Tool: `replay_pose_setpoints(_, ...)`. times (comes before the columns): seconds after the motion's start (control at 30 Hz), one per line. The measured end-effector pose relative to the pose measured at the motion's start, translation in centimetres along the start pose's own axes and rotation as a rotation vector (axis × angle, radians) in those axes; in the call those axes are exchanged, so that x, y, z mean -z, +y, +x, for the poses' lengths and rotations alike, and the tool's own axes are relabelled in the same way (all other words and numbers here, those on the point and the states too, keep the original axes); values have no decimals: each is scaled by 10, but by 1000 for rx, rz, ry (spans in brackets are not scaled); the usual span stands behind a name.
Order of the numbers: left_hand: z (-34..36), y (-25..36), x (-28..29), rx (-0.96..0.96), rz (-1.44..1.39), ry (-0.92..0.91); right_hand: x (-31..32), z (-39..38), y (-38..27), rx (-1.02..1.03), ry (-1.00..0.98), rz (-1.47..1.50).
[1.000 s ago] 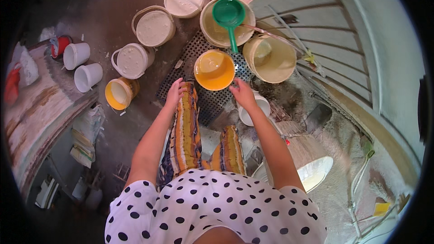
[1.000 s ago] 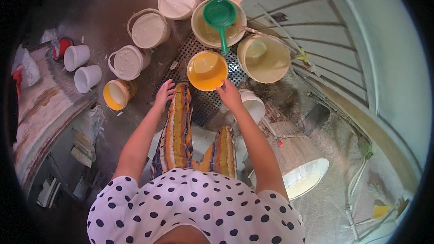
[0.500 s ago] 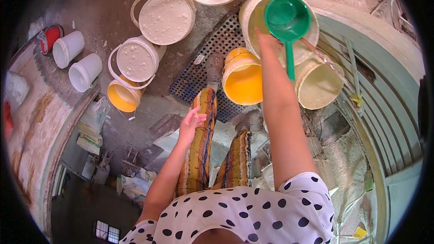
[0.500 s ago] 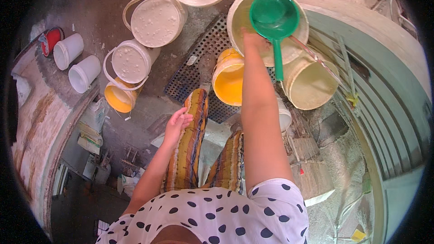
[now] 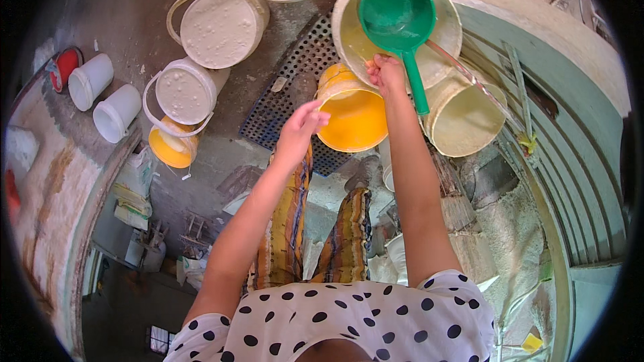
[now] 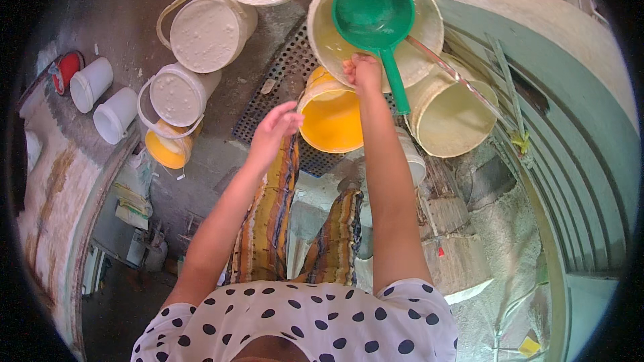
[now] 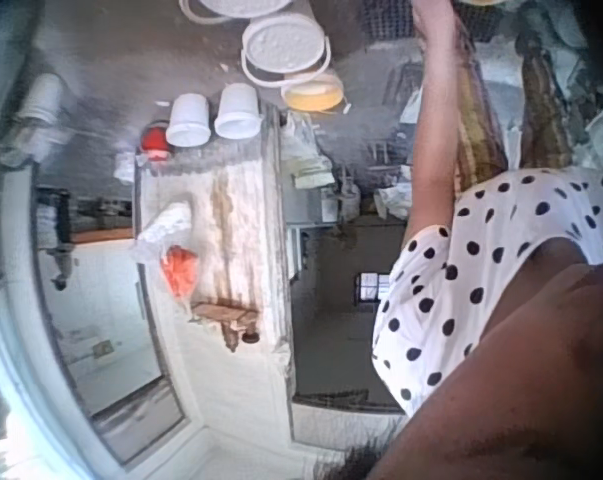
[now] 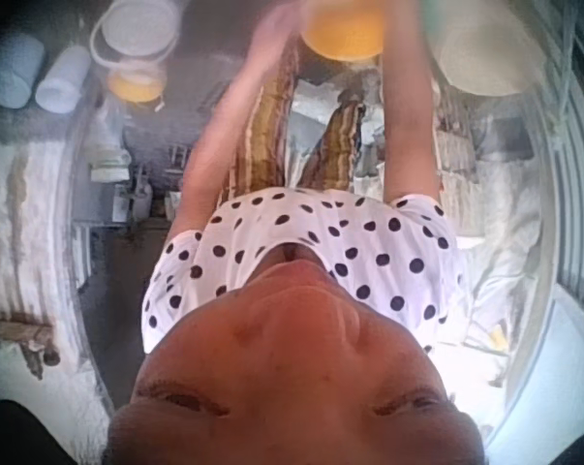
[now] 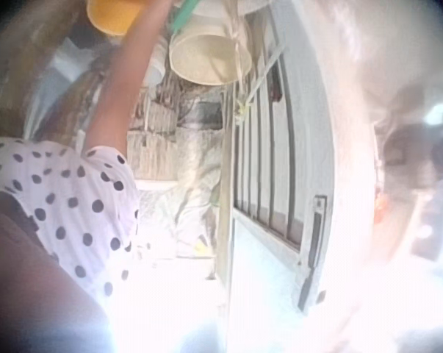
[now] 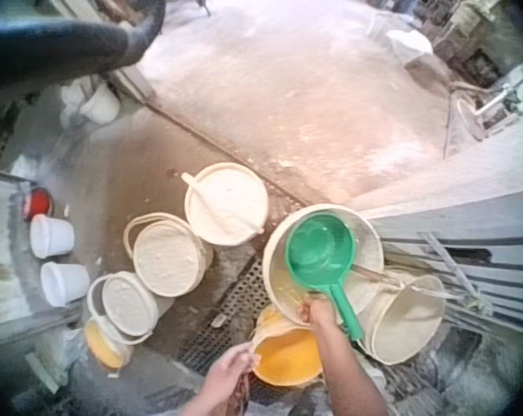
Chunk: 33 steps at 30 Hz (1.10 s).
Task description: The person adds white powder into a ceramic mold using a scoop and then pours water from a green pitcher to mix the material inside the mold.
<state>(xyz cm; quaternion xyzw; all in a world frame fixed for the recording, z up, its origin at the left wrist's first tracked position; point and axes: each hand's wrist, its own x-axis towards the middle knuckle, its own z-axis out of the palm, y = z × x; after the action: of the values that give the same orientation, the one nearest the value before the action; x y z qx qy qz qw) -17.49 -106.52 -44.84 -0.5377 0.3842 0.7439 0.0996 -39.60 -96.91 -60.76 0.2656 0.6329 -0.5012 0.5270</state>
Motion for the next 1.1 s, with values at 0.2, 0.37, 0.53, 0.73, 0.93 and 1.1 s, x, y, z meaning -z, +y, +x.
replay_pose_setpoints(0.2,48,49,-67,71,-72,-82,20,-87,-14,85,-14,-44)
replay_pose_setpoints(0.37,42,23,-113,-84,-223,17,51,-136,-5,268,-30,-421)
replay_pose_setpoints(0.53,7,10,-136,-633,633,190,35,-185,-21,595,-35,-181)
replay_pose_setpoints(0.73,-5,42,-150,-1042,990,105,74,-185,-52,409,41,246)
replay_pose_setpoints(0.93,-7,66,-149,-349,333,-25,105,-196,-63,410,-120,410)
replay_pose_setpoints(1.1,-17,82,-152,-208,154,-135,109,-210,-67,426,-131,406)
